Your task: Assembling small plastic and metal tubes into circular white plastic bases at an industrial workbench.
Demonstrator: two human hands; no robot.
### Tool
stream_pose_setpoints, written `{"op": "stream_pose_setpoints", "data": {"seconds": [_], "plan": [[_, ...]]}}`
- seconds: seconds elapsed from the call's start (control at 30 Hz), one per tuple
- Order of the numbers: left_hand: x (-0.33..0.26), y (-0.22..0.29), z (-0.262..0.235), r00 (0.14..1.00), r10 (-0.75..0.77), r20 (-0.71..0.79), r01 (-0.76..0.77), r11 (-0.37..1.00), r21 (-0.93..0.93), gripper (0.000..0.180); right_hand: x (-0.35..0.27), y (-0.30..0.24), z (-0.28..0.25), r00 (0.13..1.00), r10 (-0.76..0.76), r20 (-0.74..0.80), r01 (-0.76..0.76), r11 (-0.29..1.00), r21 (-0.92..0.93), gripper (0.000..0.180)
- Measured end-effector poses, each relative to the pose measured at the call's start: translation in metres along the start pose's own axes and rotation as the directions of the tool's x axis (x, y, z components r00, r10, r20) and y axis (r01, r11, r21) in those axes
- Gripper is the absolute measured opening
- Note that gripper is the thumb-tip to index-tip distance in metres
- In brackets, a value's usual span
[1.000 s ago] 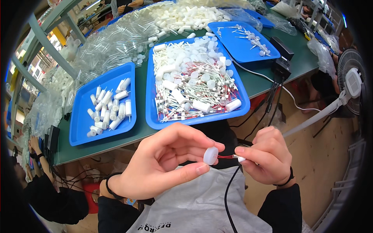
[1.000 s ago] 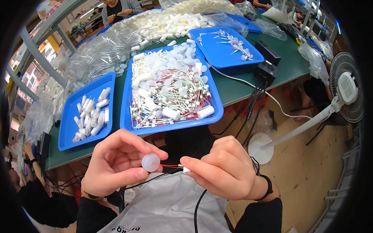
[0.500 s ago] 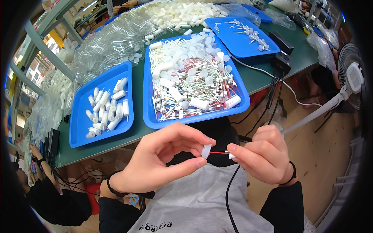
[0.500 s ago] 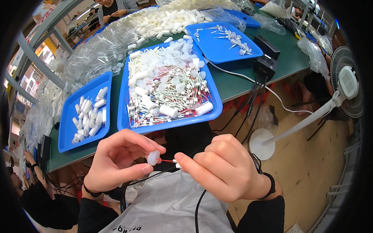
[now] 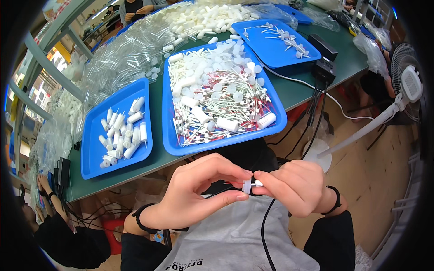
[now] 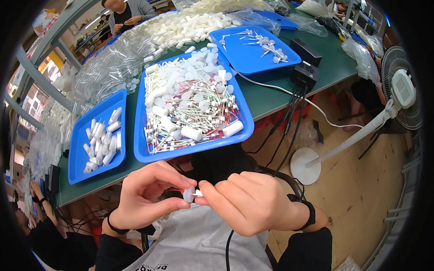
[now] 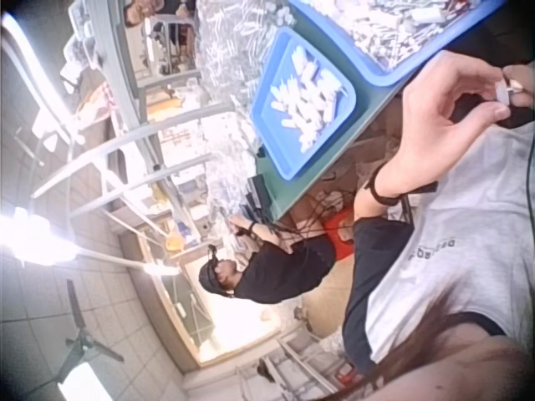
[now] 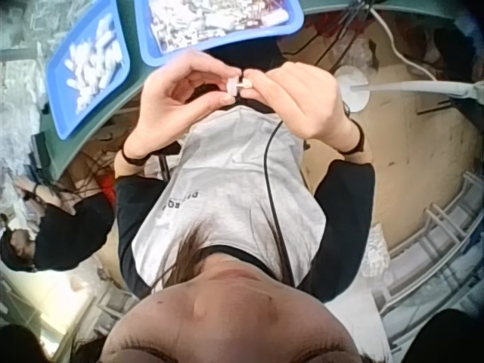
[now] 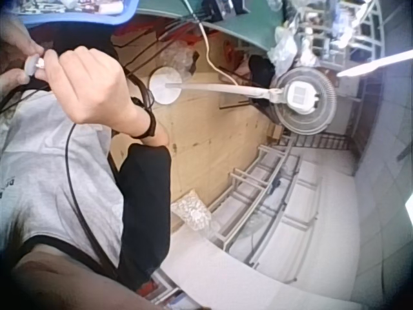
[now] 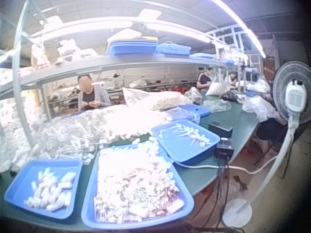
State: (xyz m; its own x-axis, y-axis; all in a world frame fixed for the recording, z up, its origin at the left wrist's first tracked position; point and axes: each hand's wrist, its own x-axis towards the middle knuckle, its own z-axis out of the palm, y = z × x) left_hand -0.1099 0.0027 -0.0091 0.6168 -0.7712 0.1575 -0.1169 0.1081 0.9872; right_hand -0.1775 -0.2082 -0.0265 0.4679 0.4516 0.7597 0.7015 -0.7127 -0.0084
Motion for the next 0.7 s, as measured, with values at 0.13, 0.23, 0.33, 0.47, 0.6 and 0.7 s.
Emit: {"op": "stream_pose_setpoints", "data": {"seconds": [0.13,0.23,0.33,0.47,0.6,0.7], "plan": [[0.0,-0.002,0.001,0.998,0.064,-0.025,-0.063,0.997,0.039,0.031,0.0,-0.006,0.002,0.999,0.053,-0.009,-0.053,0.999,-0.003,0.024],[0.0,-0.004,-0.001,0.981,0.195,-0.003,-0.187,0.947,0.261,0.026,-0.003,-0.009,0.001,0.986,0.163,0.041,-0.167,0.981,0.104,0.021],[0.002,-0.006,0.002,0.952,0.304,0.033,-0.292,0.873,0.39,0.023,-0.005,-0.02,-0.003,0.905,0.377,0.2,-0.424,0.845,0.325,0.016],[-0.002,-0.009,0.001,0.951,0.299,0.08,-0.303,0.845,0.441,0.025,0.008,-0.014,-0.021,0.502,0.452,0.737,-0.848,0.091,0.522,0.018],[-0.007,-0.01,-0.001,0.97,0.231,0.071,-0.24,0.889,0.389,0.024,0.011,-0.007,-0.018,0.288,0.19,0.939,-0.869,-0.36,0.339,0.032],[-0.002,-0.003,-0.011,0.978,0.165,0.125,-0.203,0.888,0.414,0.022,0.012,-0.001,-0.013,0.309,0.073,0.948,-0.87,-0.381,0.313,0.033]]}}
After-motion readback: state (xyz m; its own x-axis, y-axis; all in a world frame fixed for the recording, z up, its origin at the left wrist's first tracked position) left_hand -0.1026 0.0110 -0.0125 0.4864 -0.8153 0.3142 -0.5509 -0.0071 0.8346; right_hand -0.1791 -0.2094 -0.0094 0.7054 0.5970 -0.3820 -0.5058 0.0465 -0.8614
